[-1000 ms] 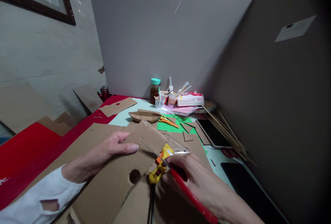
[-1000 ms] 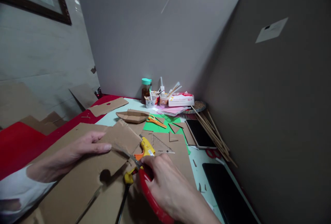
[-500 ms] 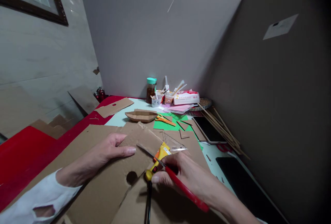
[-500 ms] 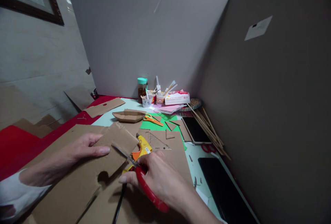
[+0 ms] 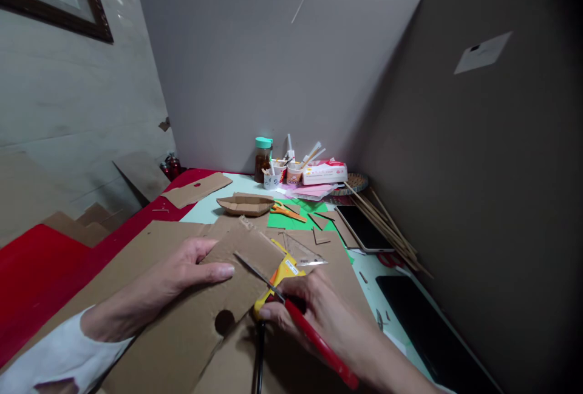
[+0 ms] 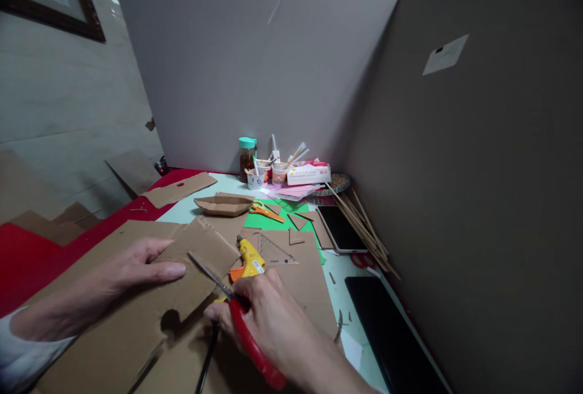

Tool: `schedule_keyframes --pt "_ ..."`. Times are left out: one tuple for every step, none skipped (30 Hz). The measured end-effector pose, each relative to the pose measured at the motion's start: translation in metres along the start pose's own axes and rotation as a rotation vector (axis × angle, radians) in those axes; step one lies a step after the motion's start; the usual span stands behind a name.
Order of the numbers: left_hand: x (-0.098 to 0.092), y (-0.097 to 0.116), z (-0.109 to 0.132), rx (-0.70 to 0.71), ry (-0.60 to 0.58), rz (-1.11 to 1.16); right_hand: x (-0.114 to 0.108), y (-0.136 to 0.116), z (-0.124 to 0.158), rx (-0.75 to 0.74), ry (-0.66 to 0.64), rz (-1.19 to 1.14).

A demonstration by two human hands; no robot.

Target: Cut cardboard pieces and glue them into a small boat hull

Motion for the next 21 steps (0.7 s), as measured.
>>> schedule_keyframes --pt "0.0 0.001 0.0 0.005 0.001 -0.011 0.001 0.002 0.0 0.022 -0.014 -0.001" --pt "-0.001 0.001 -0.001 0.009 -0.001 -0.023 0.001 0.004 -0.001 0.043 -0.022 -0.002" --pt "-0.001 0.001 -0.002 0.015 -0.005 -0.037 0.0 0.005 -0.001 0.058 -0.025 -0.003" --pt "0.0 0.0 -0.003 0.021 -0.017 -0.051 -0.001 0.005 -0.002 0.065 -0.024 -0.001" --pt "0.001 0.0 -0.003 0.024 -0.036 -0.061 -0.002 0.004 -0.002 0.062 -0.025 0.004" --pt "0.003 0.0 -0.003 0.026 -0.056 -0.067 -0.003 0.003 -0.002 0.054 -0.027 0.01" --pt "0.005 0.0 -0.003 0.022 -0.066 -0.075 -0.003 0.001 -0.001 0.047 -0.03 0.017" --pt "0.006 0.0 -0.002 0.012 -0.065 -0.088 -0.004 -0.001 0.0 0.045 -0.036 0.023" --pt "0.007 0.0 0.0 -0.001 -0.057 -0.11 -0.004 -0.002 0.001 0.042 -0.043 0.031" --pt "0.007 0.0 0.002 -0.017 -0.045 -0.134 -0.003 -0.003 0.001 0.031 -0.046 0.038" --pt "0.007 0.001 0.005 -0.031 -0.033 -0.156 -0.003 -0.005 0.002 0.014 -0.044 0.046" --pt "0.008 0.001 0.007 -0.046 -0.024 -0.176 -0.001 -0.006 0.002 -0.007 -0.042 0.056" --pt "0.007 0.001 0.009 -0.058 -0.013 -0.186 0.001 -0.007 0.001 -0.033 -0.042 0.067" --pt "0.007 0.001 0.01 -0.067 -0.008 -0.19 0.005 -0.007 0.001 -0.069 -0.04 0.078" --pt "0.006 0.002 0.012 -0.074 -0.006 -0.19 0.009 -0.008 0.0 -0.113 -0.037 0.089" --pt "0.006 0.002 0.013 -0.078 -0.007 -0.188 0.014 -0.009 -0.001 -0.161 -0.029 0.097" --pt "0.006 0.003 0.014 -0.081 -0.016 -0.186 0.019 -0.01 -0.001 -0.212 -0.022 0.102" --pt "0.006 0.003 0.016 -0.085 -0.032 -0.179 0.023 -0.01 0.0 -0.259 -0.004 0.105" --pt "0.007 0.004 0.017 -0.087 -0.052 -0.17 0.026 -0.01 0.0 -0.292 0.025 0.107" --pt "0.008 0.004 0.018 -0.091 -0.07 -0.159 0.028 -0.009 0.001 -0.32 0.056 0.108" --pt "0.007 0.004 0.018 -0.093 -0.077 -0.148 0.029 -0.01 0.003 -0.34 0.083 0.106"
Point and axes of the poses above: each hand's wrist, its own z-axis away from the middle knuckle, its own x-axis out of the palm, y = z × x, the point moved 8 cm from there along -z, towards the middle knuckle
